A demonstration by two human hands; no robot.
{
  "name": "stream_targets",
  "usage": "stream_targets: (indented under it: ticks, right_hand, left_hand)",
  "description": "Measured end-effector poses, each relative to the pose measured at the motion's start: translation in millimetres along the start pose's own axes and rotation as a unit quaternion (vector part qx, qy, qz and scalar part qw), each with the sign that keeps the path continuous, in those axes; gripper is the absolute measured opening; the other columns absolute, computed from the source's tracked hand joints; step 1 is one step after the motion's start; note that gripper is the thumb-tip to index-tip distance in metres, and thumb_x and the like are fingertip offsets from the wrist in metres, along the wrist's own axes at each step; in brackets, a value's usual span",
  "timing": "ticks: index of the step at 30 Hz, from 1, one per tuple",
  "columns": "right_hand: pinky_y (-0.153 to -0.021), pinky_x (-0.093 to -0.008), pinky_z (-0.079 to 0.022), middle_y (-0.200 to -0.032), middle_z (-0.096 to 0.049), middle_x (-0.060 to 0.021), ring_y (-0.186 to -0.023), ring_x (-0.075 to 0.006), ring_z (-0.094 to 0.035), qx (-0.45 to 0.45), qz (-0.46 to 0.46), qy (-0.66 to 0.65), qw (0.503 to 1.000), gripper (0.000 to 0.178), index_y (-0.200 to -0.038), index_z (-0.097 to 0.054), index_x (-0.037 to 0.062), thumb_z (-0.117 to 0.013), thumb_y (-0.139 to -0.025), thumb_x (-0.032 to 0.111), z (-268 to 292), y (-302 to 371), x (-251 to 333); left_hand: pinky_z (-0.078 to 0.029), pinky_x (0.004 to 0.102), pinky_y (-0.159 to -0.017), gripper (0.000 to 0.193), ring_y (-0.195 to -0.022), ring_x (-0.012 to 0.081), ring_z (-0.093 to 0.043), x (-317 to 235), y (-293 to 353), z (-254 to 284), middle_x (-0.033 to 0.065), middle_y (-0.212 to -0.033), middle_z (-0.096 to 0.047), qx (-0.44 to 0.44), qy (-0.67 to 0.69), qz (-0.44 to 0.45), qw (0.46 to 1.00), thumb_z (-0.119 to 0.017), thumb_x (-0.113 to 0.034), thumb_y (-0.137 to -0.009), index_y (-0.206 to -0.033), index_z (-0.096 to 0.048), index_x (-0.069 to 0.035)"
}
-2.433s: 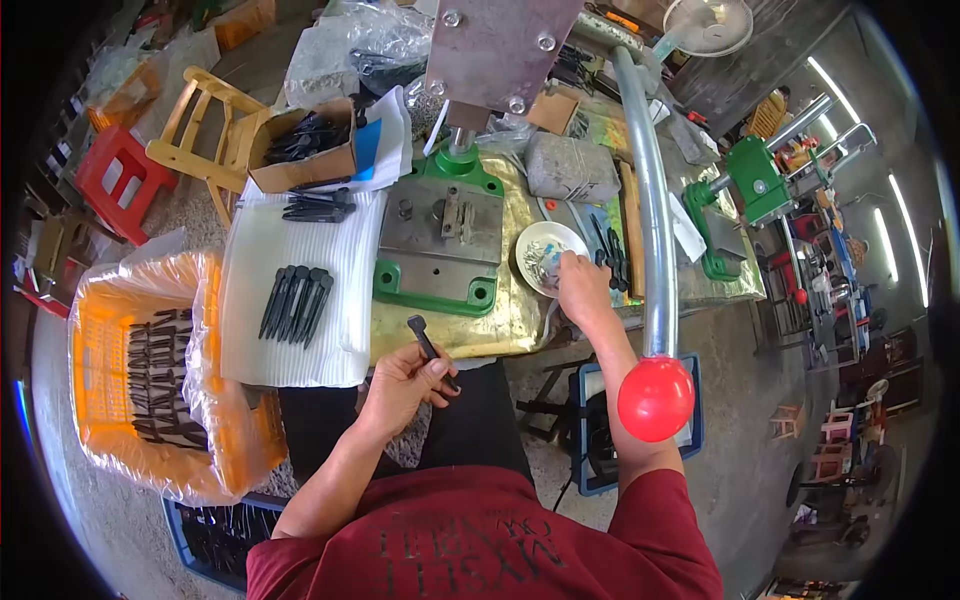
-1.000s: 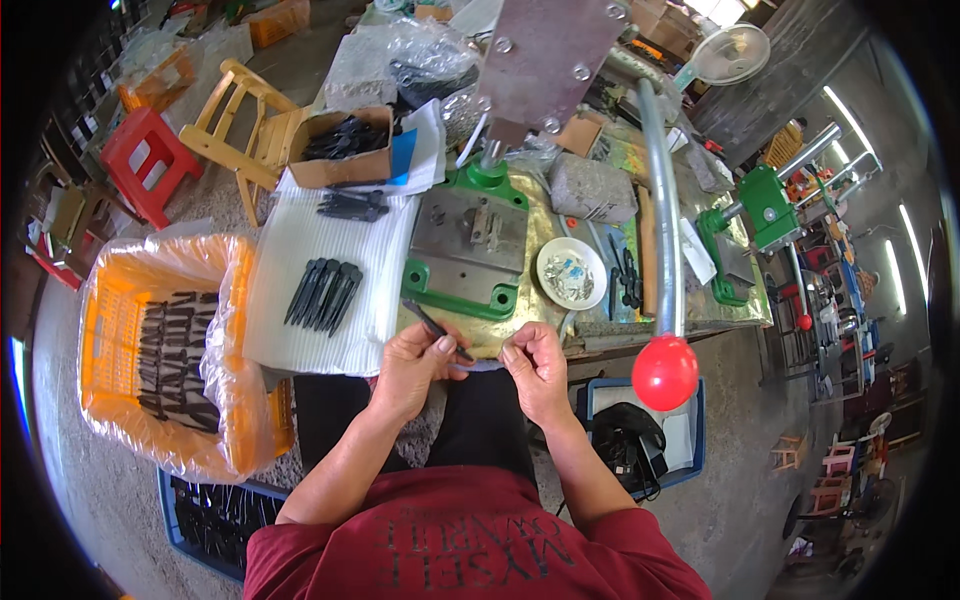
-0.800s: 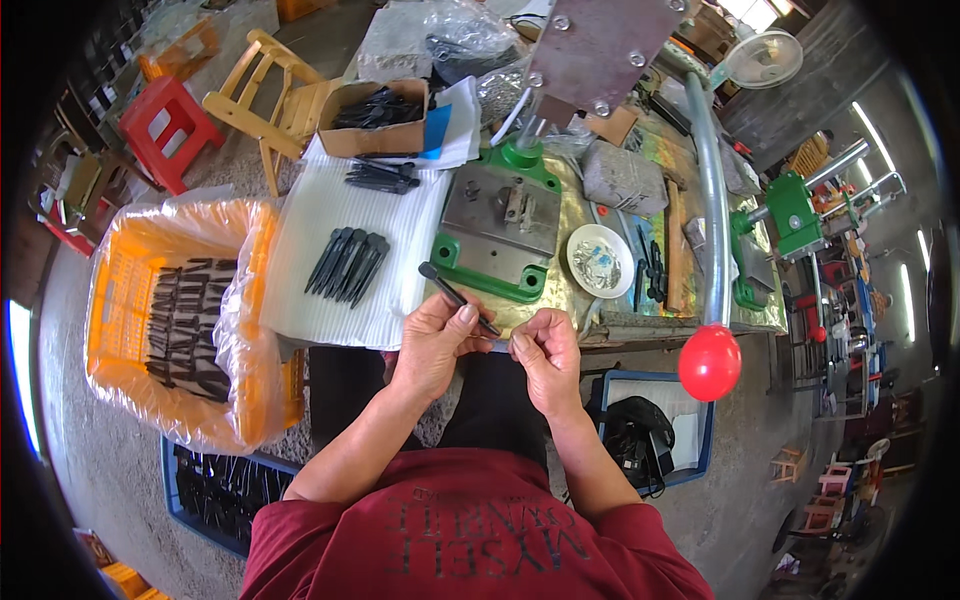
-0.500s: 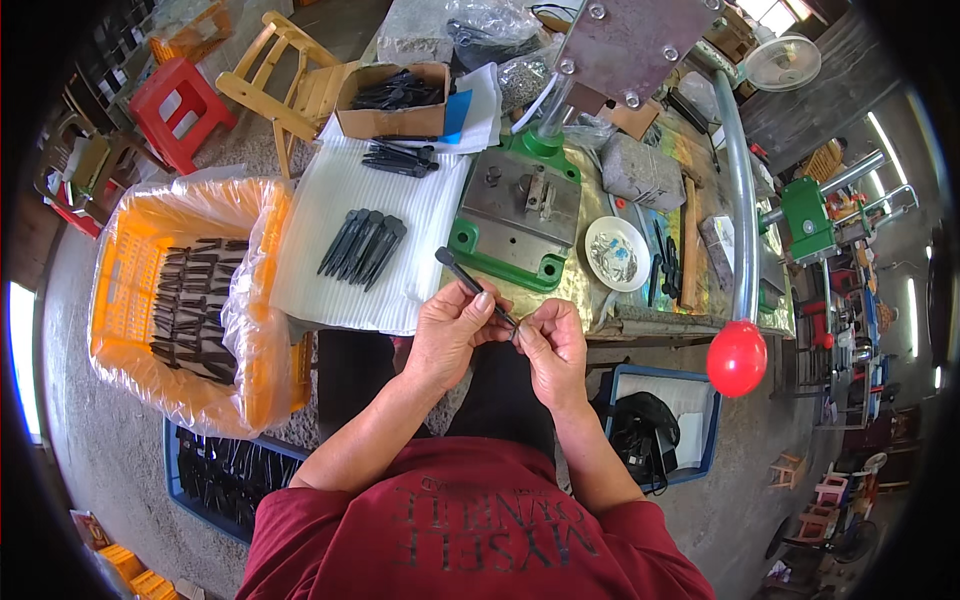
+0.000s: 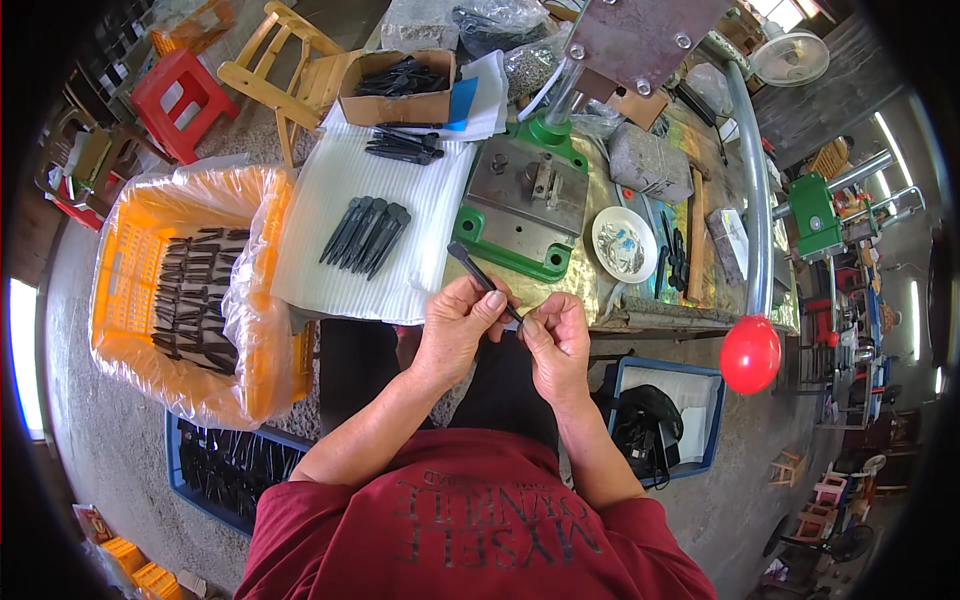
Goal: The person inserts small metal pieces into plastic components by hand, presses them using a manual press machine, and sorts the assembled parts into a container.
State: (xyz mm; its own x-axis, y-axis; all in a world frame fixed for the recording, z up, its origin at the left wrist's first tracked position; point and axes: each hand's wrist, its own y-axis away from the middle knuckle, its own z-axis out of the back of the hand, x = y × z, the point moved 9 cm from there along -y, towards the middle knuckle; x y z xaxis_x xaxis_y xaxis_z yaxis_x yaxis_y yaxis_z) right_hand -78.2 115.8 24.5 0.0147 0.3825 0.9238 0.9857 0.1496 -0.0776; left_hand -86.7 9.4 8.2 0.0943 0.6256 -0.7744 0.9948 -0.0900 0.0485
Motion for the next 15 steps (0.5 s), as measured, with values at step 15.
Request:
stream_targets:
  ticks: [15]
  right_hand:
    - [-0.059,-0.0184,-0.037,-0.072,-0.044,0.0003,-0.063,-0.006,-0.042,-0.024,-0.007,0.007,1.0,0.021,-0.093,-0.038,0.0057,-0.052,-0.079,0.001,-0.7,-0.2,1.0]
  left_hand:
    - [-0.032,0.0172,-0.047,0.009,-0.063,0.0077,-0.045,4.2,-0.1,0.4,0.0018,-0.079,-0.056,-0.006,0.026,0.02,0.999,-0.051,-0.015,-0.082,-0.086,-0.051,-0.007]
